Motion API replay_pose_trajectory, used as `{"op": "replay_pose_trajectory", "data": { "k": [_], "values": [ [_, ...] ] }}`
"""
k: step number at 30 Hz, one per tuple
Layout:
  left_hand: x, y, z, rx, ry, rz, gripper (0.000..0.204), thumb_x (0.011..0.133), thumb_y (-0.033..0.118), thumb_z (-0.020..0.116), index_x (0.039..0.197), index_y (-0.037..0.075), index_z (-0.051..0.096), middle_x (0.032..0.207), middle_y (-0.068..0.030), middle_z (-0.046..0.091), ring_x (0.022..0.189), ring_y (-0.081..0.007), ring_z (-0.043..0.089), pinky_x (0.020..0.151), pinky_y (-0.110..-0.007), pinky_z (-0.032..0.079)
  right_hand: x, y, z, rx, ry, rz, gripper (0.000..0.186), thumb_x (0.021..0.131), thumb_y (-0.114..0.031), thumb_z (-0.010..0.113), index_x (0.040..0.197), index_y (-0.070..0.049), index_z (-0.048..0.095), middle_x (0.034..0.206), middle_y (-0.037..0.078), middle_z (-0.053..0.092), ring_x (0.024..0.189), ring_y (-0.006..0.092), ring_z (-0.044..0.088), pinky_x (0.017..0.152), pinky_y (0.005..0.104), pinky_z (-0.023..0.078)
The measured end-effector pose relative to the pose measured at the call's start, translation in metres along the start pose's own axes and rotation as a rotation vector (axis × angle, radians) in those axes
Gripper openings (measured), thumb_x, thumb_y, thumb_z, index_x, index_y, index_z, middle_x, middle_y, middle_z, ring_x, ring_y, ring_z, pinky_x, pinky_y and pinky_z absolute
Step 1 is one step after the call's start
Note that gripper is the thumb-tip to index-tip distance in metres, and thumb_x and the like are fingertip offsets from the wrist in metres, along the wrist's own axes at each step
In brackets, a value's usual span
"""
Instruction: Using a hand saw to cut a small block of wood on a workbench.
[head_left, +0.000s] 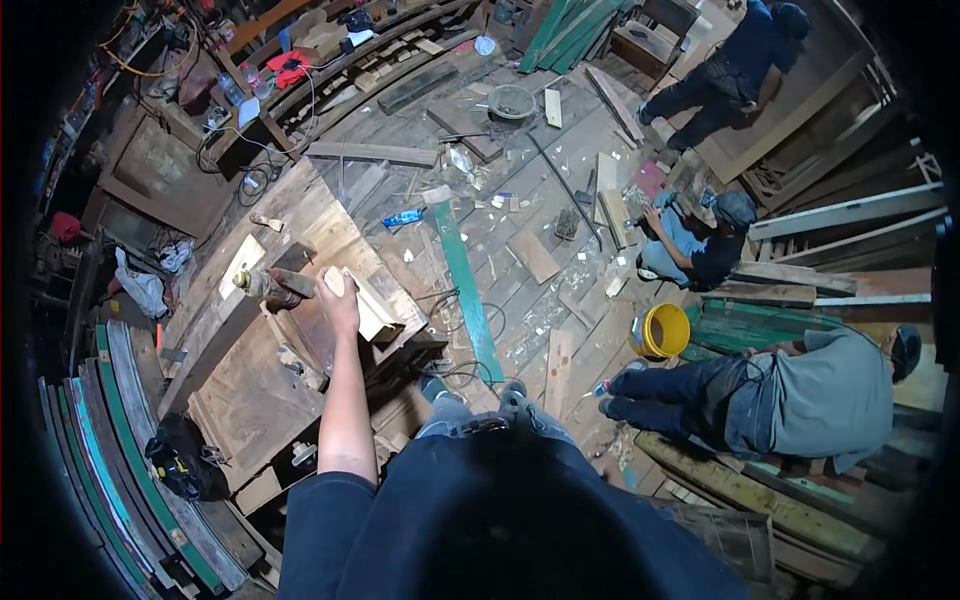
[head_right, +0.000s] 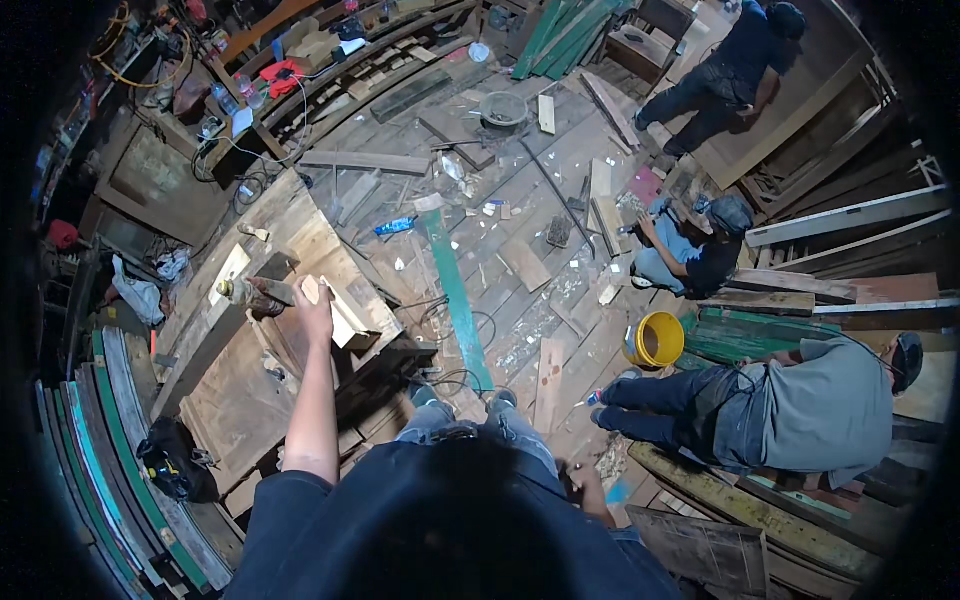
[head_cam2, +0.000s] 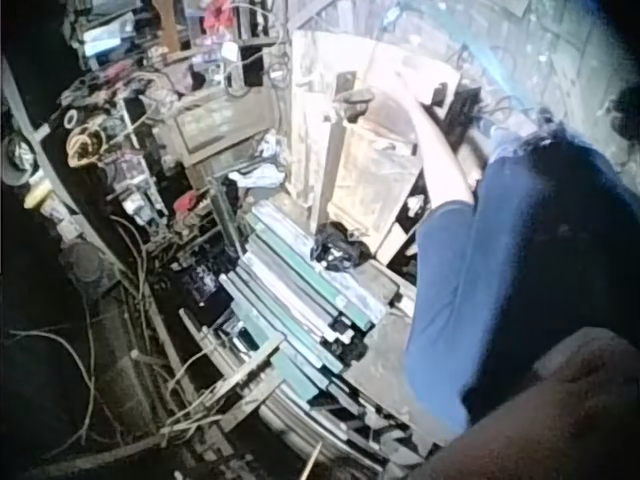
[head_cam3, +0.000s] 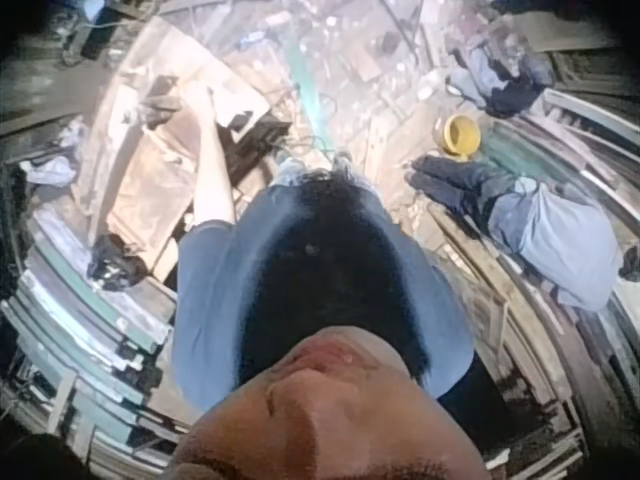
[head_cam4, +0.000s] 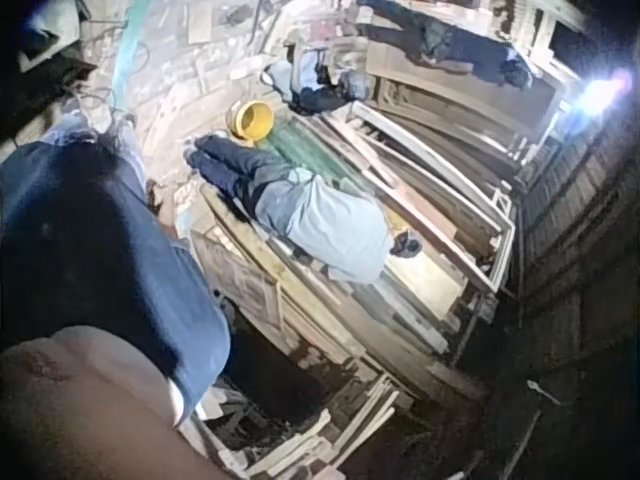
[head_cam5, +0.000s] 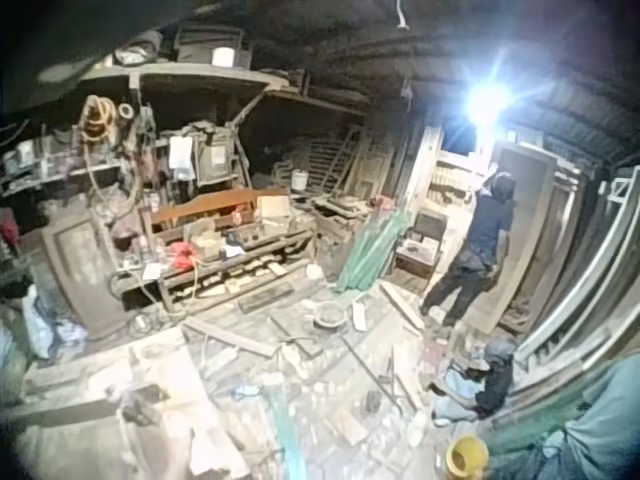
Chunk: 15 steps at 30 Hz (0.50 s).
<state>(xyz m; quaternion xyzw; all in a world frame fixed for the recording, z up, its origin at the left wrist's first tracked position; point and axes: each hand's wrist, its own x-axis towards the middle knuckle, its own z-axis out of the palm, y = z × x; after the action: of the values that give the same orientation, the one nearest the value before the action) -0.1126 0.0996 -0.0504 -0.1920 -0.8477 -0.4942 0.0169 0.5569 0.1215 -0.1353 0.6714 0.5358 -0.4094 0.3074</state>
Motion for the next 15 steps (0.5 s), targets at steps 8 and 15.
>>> {"op": "replay_pose_trajectory", "data": {
  "k": [8,15],
  "values": [
    [-0.004,0.003,-0.004,0.016,-0.018,-0.047,0.048,0.084,0.022,0.064,0.124,0.005,0.044,0.118,-0.0212,0.047,0.111,-0.0356,0.049,0.097,-0.043,0.038,0.021,-0.081,-0.021,0.35,0.431,-0.302,0.055,0.074,-0.03,0.064,0.122,-0.004,0.059,0.11,0.022,0.064,0.105,0.0322,0.062,0.089,0.0359,0.047],
    [-0.002,-0.012,-0.007,0.033,0.015,-0.015,0.049,0.082,0.02,0.063,0.125,0.006,0.043,0.117,-0.0208,0.048,0.113,-0.0362,0.047,0.098,-0.044,0.036,-0.012,-0.129,-0.065,0.352,0.336,-0.374,0.086,0.072,-0.031,0.071,0.138,0.01,0.032,0.112,0.027,0.062,0.105,0.0325,0.062,0.089,0.0348,0.049]
  ]
}}
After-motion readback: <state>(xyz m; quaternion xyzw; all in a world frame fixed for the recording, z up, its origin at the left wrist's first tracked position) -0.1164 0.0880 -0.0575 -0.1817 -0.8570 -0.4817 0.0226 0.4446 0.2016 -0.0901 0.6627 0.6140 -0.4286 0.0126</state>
